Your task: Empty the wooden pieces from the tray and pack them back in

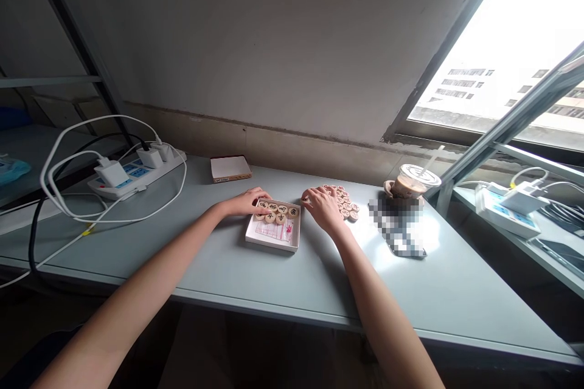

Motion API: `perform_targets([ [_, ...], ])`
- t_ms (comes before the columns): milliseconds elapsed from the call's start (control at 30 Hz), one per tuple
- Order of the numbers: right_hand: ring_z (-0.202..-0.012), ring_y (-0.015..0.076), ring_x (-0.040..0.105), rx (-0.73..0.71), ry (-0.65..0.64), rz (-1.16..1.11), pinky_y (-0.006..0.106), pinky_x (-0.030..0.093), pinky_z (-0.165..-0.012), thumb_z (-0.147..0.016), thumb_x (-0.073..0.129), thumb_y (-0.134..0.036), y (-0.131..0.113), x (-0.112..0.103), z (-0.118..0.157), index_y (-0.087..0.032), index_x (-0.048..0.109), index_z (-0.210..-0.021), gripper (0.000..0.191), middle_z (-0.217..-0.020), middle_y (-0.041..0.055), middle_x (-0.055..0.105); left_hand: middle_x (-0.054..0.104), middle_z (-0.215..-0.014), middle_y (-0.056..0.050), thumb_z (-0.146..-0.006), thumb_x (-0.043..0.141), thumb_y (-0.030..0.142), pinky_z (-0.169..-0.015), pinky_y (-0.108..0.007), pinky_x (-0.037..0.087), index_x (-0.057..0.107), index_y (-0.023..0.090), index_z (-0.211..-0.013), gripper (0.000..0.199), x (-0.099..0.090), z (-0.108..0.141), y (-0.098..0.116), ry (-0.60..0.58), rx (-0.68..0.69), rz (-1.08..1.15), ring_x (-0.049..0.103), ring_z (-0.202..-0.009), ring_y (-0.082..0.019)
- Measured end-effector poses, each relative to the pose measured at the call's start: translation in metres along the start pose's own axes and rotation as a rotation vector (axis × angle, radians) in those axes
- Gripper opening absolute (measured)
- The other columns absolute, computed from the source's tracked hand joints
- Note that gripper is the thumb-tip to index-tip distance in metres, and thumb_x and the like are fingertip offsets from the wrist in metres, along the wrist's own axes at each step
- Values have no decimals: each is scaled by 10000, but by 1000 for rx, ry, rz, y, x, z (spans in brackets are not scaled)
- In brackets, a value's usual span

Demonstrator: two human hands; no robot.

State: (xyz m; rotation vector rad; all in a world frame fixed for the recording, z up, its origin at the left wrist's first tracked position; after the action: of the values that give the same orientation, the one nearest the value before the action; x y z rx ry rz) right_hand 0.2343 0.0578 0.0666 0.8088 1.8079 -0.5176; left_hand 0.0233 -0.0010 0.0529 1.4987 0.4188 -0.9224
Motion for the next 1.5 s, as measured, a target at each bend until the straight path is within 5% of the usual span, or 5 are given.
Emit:
perform_targets([
  [267,-902,218,526,39,27,-125,400,283,-863,-856,492,-371,2,-20,-1,-236,663,-905,223,-939,60,661,468,-1102,-27,-708,514,624,-876,-297,385,531,269,-1101,530,1,-1,-1,12,14,-20,473,-1025,-223],
  [467,-850,155,539,-198,-218,-480,272,397,-739,-795,564,-432,-22,-39,4,-263,649,-929,232,-940,14,612,469,-1123,-31,-685,523,643,-899,-317,371,524,265,-1109,567,-1,-1,-1,13,16,-21,466,-1041,-238],
  [767,-966,210,466,-225,-281,-302,370,355,-859,-728,634,-369,-33,-28,9,-284,647,-901,193,-998,32,536,467,-1102,-27,-696,517,636,-869,-303,384,531,267,-1085,537,0,0,0,26,12,-22,480,-1010,-226],
  [1167,-928,193,470,-232,-236,-269,354,313,-879,-743,628,-321,-36,-33,9,-286,663,-820,92,-930,17,552,477,-1107,-25,-716,517,610,-878,-287,381,532,261,-1097,517,0,0,1,24,22,-49,469,-1033,-223],
  [1500,-942,248,477,197,-91,74,366,296,-799,-809,520,-307,31,-30,9,-221,652,-981,234,-1017,94,595,482,-1109,-35,-772,470,583,-851,-260,411,545,272,-1170,511,-1,1,0,2,40,32,495,-1024,-209],
])
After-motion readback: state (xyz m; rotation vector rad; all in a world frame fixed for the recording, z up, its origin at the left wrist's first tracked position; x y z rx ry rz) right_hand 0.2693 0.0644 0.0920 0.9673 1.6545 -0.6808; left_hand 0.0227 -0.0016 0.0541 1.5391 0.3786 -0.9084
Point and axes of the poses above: each hand's wrist, its own z-axis away from the middle knuckle, its own x-axis out of the palm, y = z × x, the point moved 4 cm from there along -z, towards the middle knuckle
